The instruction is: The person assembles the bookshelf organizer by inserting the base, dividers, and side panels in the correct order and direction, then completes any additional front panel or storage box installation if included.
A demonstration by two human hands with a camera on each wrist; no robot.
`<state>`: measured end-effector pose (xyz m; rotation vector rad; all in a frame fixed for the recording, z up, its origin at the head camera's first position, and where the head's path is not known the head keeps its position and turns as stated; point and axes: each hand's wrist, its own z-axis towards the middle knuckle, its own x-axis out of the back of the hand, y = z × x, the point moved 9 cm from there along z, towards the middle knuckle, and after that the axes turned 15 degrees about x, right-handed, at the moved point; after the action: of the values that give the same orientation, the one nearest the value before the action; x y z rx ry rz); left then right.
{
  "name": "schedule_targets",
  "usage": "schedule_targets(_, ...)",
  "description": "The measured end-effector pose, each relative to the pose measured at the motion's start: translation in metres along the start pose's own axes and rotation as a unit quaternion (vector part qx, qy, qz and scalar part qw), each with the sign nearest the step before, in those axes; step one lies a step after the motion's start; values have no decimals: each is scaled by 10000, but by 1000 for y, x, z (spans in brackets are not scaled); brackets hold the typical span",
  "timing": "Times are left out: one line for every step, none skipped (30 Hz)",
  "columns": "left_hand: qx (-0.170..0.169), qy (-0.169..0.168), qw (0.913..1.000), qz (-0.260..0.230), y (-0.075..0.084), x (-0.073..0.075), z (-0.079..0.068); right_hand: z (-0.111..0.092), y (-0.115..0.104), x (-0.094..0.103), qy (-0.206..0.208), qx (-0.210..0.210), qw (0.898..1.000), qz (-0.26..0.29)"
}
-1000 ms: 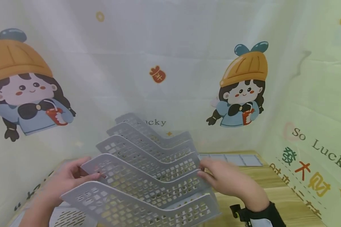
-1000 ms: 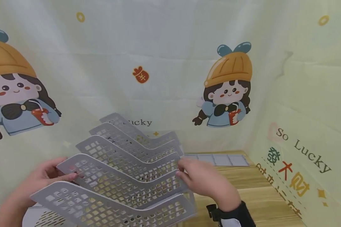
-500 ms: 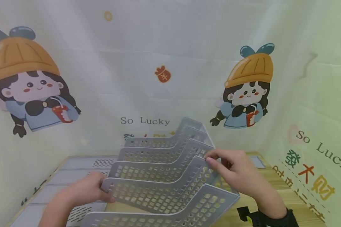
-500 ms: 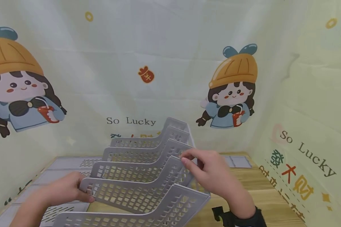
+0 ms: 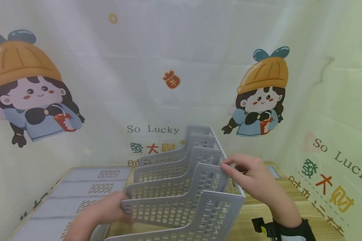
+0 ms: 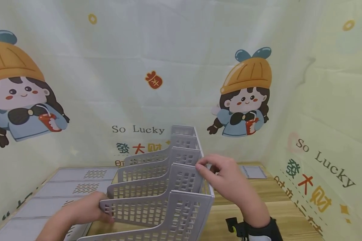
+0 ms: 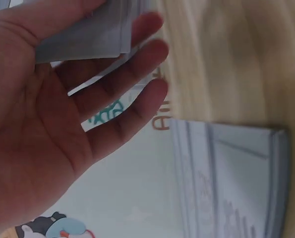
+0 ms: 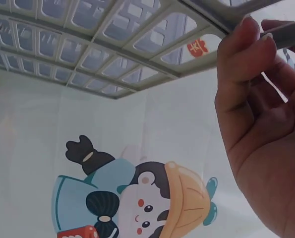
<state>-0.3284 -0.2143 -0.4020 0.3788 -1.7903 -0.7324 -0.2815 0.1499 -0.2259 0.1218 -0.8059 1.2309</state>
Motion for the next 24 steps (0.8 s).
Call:
schedule_targets(-38, 83, 9999, 50, 0, -1, 1, 0, 2, -1, -24, -123, 9999, -10)
schedule_targets(-59, 170, 9998, 109, 1, -1, 2, 0, 3, -2, -56, -259, 9996, -17)
schedule_targets(-64, 274, 9994, 179, 1, -2, 3, 0, 5, -3, -84, -385, 9992, -24)
schedule_targets(-65, 335, 9992, 225, 1, -2, 3, 0, 7, -4, -110, -507, 9987, -13)
schedule_targets(-33, 377, 9990, 254, 1, -3, 4, 0, 9, -5, -114, -589, 9982, 7)
schedule_targets(18, 385, 9989, 275, 1, -4, 4, 0, 10, -6, -92, -634, 9979, 40)
schedule_targets(81, 371, 9988, 308, 1, -5, 4, 0, 11, -7, -48, -671, 9977, 94)
schedule_targets(178, 354, 9986, 341, 0, -6, 5, 0, 13, -8, 0, -695, 9975, 147)
schedule_targets(283, 314, 9985, 349, 0, -6, 5, 0, 14, -9, 58, -695, 9974, 182)
schedule_targets(385, 289, 9982, 349, -2, -7, 5, 0, 14, -10, 115, -677, 9974, 199)
schedule_targets(502, 258, 9978, 347, -3, -7, 5, 0, 14, -10, 157, -613, 9978, 183)
schedule_targets(673, 246, 9968, 345, -6, -6, 4, 1, 13, -12, 162, -530, 9984, 138)
schedule_targets(830, 254, 9956, 353, -9, -4, 3, 1, 12, -13, 135, -439, 9989, 57)
schedule_targets(982, 272, 9942, 352, -12, -2, 1, 2, 10, -14, 78, -366, 9993, -25)
schedule_targets(1103, 305, 9928, 362, -15, 1, -1, 2, 8, -15, 6, -277, 9995, -126)
schedule_targets(1247, 353, 9908, 401, -19, 5, -3, 2, 5, -16, -82, -187, 9995, -230)
schedule_targets(1377, 389, 9887, 442, -23, 10, -6, 3, 2, -16, -177, -87, 9993, -324)
schedule_targets(1491, 443, 9865, 508, -27, 15, -8, 3, -1, -17, -277, -21, 9988, -399)
schedule_targets(1515, 496, 9854, 601, -31, 20, -10, 3, -3, -16, -364, 22, 9983, -448)
schedule_targets(1564, 572, 9835, 704, -35, 26, -12, 2, -6, -16, -436, 53, 9980, -458)
schedule_targets(1611, 647, 9814, 820, -40, 30, -13, 2, -8, -16, -511, 88, 9976, -454)
schedule_targets(1672, 741, 9785, 957, -45, 35, -14, 1, -9, -17, -603, 81, 9972, -435)
schedule_targets(1714, 850, 9751, 1123, -50, 38, -15, 1, -10, -18, -710, 60, 9967, -400)
schedule_targets(1788, 960, 9706, 1298, -55, 41, -15, 0, -11, -20, -843, 33, 9958, -367)
